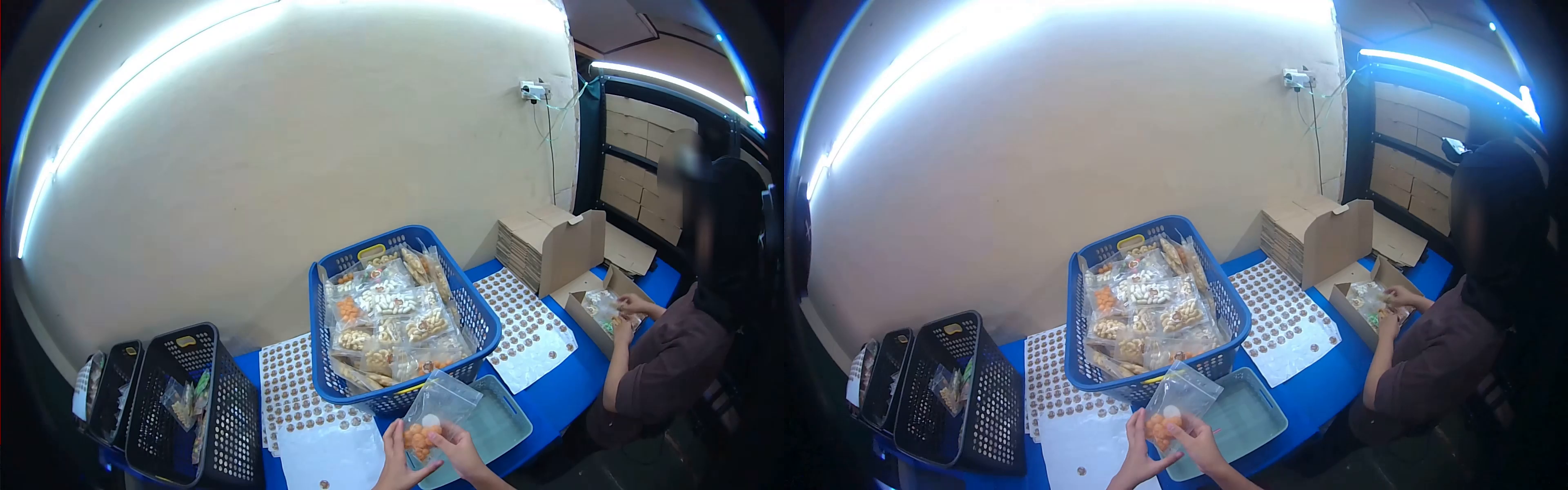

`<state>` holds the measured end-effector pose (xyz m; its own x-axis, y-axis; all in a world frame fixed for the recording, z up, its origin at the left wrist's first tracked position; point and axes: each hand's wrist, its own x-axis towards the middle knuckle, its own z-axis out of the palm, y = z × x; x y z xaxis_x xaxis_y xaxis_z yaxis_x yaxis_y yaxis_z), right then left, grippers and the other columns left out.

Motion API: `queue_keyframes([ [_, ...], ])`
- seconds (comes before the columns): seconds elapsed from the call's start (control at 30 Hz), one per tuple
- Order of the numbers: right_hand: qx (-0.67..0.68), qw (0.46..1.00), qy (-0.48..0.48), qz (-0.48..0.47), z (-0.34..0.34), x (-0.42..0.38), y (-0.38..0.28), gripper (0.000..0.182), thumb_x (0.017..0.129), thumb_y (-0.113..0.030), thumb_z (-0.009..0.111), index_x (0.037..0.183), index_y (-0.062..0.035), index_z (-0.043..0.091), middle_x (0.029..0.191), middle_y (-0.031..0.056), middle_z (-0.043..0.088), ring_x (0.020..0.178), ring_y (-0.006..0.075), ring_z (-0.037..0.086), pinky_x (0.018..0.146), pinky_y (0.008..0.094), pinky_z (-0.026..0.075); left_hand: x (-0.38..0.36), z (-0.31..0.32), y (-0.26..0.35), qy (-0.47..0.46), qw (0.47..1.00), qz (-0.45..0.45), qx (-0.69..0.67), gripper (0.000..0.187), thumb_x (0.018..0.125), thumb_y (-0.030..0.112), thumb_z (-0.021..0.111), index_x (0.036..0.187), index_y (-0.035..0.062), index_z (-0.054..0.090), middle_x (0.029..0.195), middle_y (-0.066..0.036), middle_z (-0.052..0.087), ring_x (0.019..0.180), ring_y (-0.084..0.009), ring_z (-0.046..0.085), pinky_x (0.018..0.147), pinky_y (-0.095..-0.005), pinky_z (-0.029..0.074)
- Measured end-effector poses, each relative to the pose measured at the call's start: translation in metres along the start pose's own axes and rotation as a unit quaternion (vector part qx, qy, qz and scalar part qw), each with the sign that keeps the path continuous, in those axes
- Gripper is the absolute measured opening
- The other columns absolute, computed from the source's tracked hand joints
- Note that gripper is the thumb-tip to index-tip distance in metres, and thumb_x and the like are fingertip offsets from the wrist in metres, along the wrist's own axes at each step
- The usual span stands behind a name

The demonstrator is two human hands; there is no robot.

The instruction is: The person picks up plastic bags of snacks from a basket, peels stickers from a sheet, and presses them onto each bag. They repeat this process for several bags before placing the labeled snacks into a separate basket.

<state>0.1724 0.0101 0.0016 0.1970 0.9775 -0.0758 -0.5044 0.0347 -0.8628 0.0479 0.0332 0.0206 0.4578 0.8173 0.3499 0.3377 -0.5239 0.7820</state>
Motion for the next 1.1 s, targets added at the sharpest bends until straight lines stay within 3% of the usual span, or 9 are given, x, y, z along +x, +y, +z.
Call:
queue_keyframes([
  [0.13,-0.03,0.999,-0.012,-0.006,-0.011,0.009,-0.001,0.026,0.08,-0.011,0.054,0.101,0.0029,0.051,0.09,0.0068,0.057,0.08,0.0106,0.055,0.071,0.0222,0.044,0.004,-0.005,-0.007,-0.049,0.965,0.017,0.257,0.085,0.058,0.031,0.073,0.123,0.0007,0.027,0.127,-0.024,0.014,0.117,-0.0378,0.017,0.095,-0.0451,0.019],
  [0.27,0.048,0.994,-0.045,0.09,-0.035,0.022,0.01,0.027,0.08,-0.014,0.055,0.101,0.0018,0.052,0.089,0.0063,0.058,0.078,0.0111,0.055,0.071,0.0233,0.044,0.01,-0.001,-0.021,0.108,0.978,0.161,0.078,0.033,0.08,0.016,0.05,0.111,0.0043,0.048,0.103,-0.012,0.049,0.097,-0.0282,0.048,0.083,-0.0336,0.038],
  [0.37,-0.008,0.997,-0.068,0.037,-0.036,0.026,0.023,0.023,0.08,-0.016,0.055,0.096,0.0005,0.054,0.089,0.0058,0.058,0.081,0.0117,0.055,0.072,0.0243,0.044,0.006,-0.002,-0.029,0.16,0.98,0.114,0.019,0.031,0.083,0.021,0.048,0.109,0.0038,0.049,0.095,-0.012,0.053,0.086,-0.0237,0.052,0.075,-0.0297,0.041],
  [0.47,0.022,0.994,-0.107,-0.013,-0.009,0.023,0.014,0.03,0.077,-0.018,0.058,0.103,-0.0072,0.049,0.081,0.0054,0.058,0.072,0.0156,0.056,0.065,0.026,0.044,-0.008,-0.012,-0.029,0.156,0.962,-0.169,-0.147,0.028,0.085,0.021,0.045,0.106,0.003,0.05,0.081,-0.011,0.057,0.071,-0.0162,0.052,0.064,-0.0261,0.042],
  [0.57,0.018,0.988,-0.151,0.032,-0.012,0.018,0.015,0.049,0.076,-0.02,0.06,0.118,-0.0135,0.036,0.086,0.0032,0.058,0.076,0.0152,0.056,0.068,0.0276,0.045,-0.006,-0.018,-0.023,0.257,0.941,-0.091,-0.201,0.026,0.085,0.022,0.046,0.092,-0.0019,0.054,0.066,-0.006,0.057,0.057,-0.0105,0.048,0.054,-0.0249,0.04],
  [0.63,0.102,0.975,-0.149,0.131,-0.009,0.012,0.0,0.044,0.076,-0.019,0.06,0.115,-0.0113,0.04,0.087,0.0044,0.058,0.078,0.0153,0.056,0.068,0.0275,0.045,-0.017,-0.023,-0.026,0.161,0.959,-0.138,-0.187,0.026,0.084,0.023,0.048,0.086,-0.0021,0.056,0.066,-0.005,0.057,0.057,-0.0099,0.048,0.053,-0.0243,0.04],
  [0.73,0.072,0.986,-0.1,0.113,-0.014,0.025,0.001,0.02,0.08,-0.012,0.055,0.095,0.0001,0.054,0.089,0.006,0.057,0.081,0.0135,0.054,0.074,0.0237,0.043,-0.027,-0.021,-0.029,0.09,0.975,-0.129,-0.157,0.027,0.083,0.024,0.05,0.08,-0.0015,0.058,0.064,-0.003,0.056,0.057,-0.0091,0.048,0.053,-0.0237,0.04],
  [0.93,-0.03,0.98,-0.191,0.052,-0.015,0.028,0.007,0.037,0.077,-0.018,0.059,0.11,-0.0091,0.045,0.09,0.0058,0.058,0.079,0.0173,0.057,0.068,0.0288,0.045,-0.026,-0.042,-0.009,0.125,0.962,-0.163,-0.181,0.036,0.084,0.03,0.048,0.067,0.0003,0.055,0.056,-0.001,0.05,0.053,-0.0067,0.044,0.048,-0.0226,0.036],
  [1.1,0.196,0.966,-0.138,0.096,-0.007,0.018,-0.016,0.022,0.077,-0.017,0.058,0.096,-0.0046,0.054,0.084,0.0061,0.058,0.075,0.0177,0.058,0.068,0.0288,0.046,-0.028,-0.063,-0.012,0.167,0.966,-0.139,-0.142,0.037,0.086,0.028,0.045,0.063,-0.0003,0.053,0.053,-0.002,0.048,0.05,-0.0084,0.043,0.047,-0.0237,0.035],
])
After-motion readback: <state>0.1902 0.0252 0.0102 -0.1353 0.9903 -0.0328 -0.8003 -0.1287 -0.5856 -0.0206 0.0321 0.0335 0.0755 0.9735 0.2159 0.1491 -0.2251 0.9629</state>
